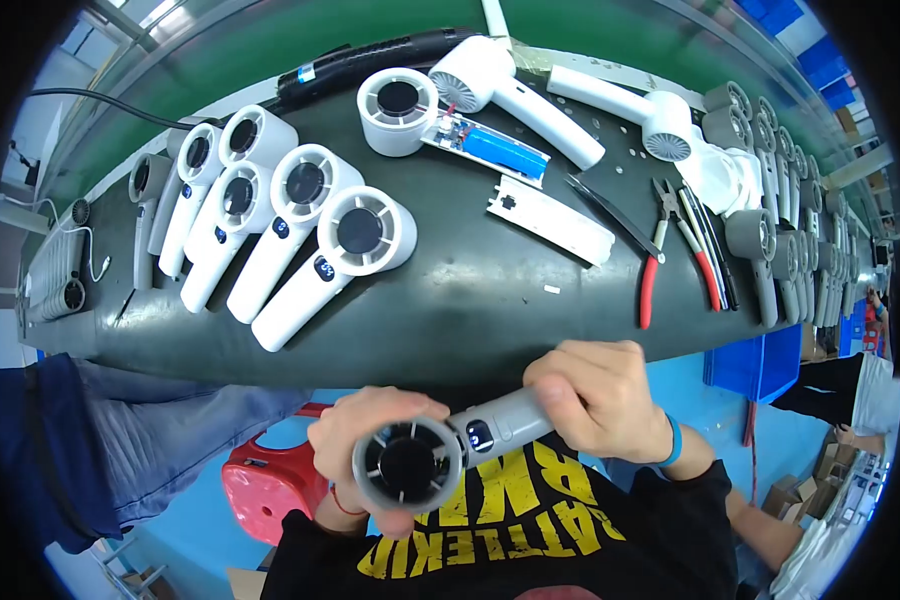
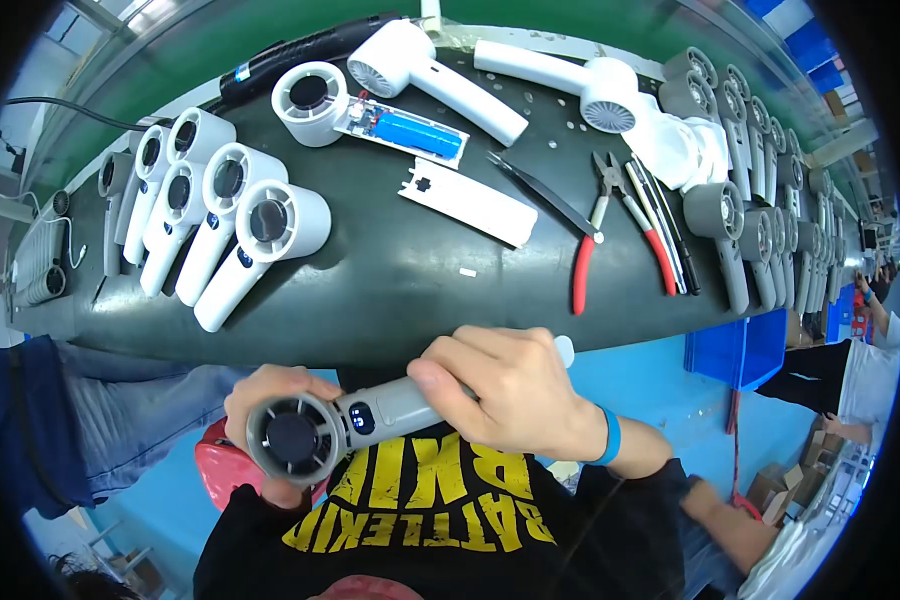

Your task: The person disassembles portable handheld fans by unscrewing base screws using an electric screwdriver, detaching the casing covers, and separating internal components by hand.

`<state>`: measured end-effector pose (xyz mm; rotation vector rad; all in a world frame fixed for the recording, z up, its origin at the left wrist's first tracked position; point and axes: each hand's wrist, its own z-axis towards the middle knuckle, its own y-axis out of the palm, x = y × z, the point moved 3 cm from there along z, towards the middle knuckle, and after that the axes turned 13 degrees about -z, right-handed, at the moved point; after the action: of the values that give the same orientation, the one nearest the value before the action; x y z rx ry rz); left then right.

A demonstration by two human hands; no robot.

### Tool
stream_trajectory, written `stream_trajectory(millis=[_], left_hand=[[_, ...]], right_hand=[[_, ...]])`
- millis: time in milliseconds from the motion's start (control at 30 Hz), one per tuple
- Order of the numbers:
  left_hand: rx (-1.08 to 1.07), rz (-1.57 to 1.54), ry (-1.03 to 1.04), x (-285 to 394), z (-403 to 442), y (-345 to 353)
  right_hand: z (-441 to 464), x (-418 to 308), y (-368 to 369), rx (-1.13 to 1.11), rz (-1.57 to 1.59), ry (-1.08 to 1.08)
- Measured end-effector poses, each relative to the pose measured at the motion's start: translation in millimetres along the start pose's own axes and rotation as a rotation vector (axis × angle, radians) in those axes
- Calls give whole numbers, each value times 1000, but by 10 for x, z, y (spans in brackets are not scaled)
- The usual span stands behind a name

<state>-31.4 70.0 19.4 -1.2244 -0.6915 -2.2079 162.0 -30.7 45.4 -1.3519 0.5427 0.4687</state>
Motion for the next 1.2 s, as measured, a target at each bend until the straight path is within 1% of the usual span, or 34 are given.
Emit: stream_trajectory(millis=[33,67,133,167,233,267,300,333,367,400,433,467,500,533,567,600,667,700,767,800,833,867,933,967,1000,1067,1100,1133,1167,1200], left_hand=[[4,238,-10,23,26,16],[231,-33,-253,40,0,63],[268,-65,-289,58,-13,50],[267,-54,-282,61,-15,15],[228,-8,-140,61,-23,-53],[224,-4,-133,35,-45,-112],[208,60,-56,26,-63,-190],[193,121,21,36,-70,-247],[242,152,-18,67,-57,-278],[357,242,-9,53,-125,-293],[386,303,22,34,-122,-303],[416,360,50,11,-118,-319],[400,433,36,-13,-133,-343],[385,408,6,-41,-155,-344],[337,412,-15,-78,-134,-338],[289,414,-43,-128,-117,-327],[301,330,-114,-195,-94,-343],[275,321,-114,-203,-86,-349],[248,311,-110,-202,-55,-360],[249,379,-125,-171,-32,-364],[250,448,-141,-137,-13,-361],[250,452,-143,-96,-8,-355],[259,848,77,85,-15,-340],[250,930,162,131,-17,-286],[244,944,157,150,-41,-272],[165,812,417,237,-116,-203],[28,646,456,251,-66,-133],[-15,507,401,223,25,16],[-3,333,206,173,33,141],[-134,316,65,119,119,244]], right_hand=[[31,-16,-38,143,-135,-85],[49,-34,-64,284,-265,-168],[126,-11,-52,320,-265,-230],[164,-21,-53,349,-275,-250],[254,-63,-110,390,-288,-276],[312,-91,-169,347,-302,-232],[363,-92,-201,304,-317,-187],[397,-73,-199,311,-323,-187],[415,-11,-222,402,-171,-74],[421,48,-254,491,-21,42],[449,66,-312,404,176,244],[421,189,-251,231,689,433],[431,256,-196,145,935,489],[442,273,-132,56,1184,541],[476,228,-78,84,1283,601],[462,244,-18,64,1359,574],[411,322,10,20,1388,418],[413,286,17,20,1393,423],[386,256,-20,177,1093,698],[346,262,1,179,1093,700],[309,271,11,169,897,614],[282,268,10,155,705,525],[226,275,13,139,707,532],[222,254,-5,175,642,499],[211,238,-14,209,578,466],[185,244,19,207,610,474],[177,228,9,289,533,423],[163,205,-5,371,452,371],[146,185,10,367,458,368],[116,166,13,404,474,382]])
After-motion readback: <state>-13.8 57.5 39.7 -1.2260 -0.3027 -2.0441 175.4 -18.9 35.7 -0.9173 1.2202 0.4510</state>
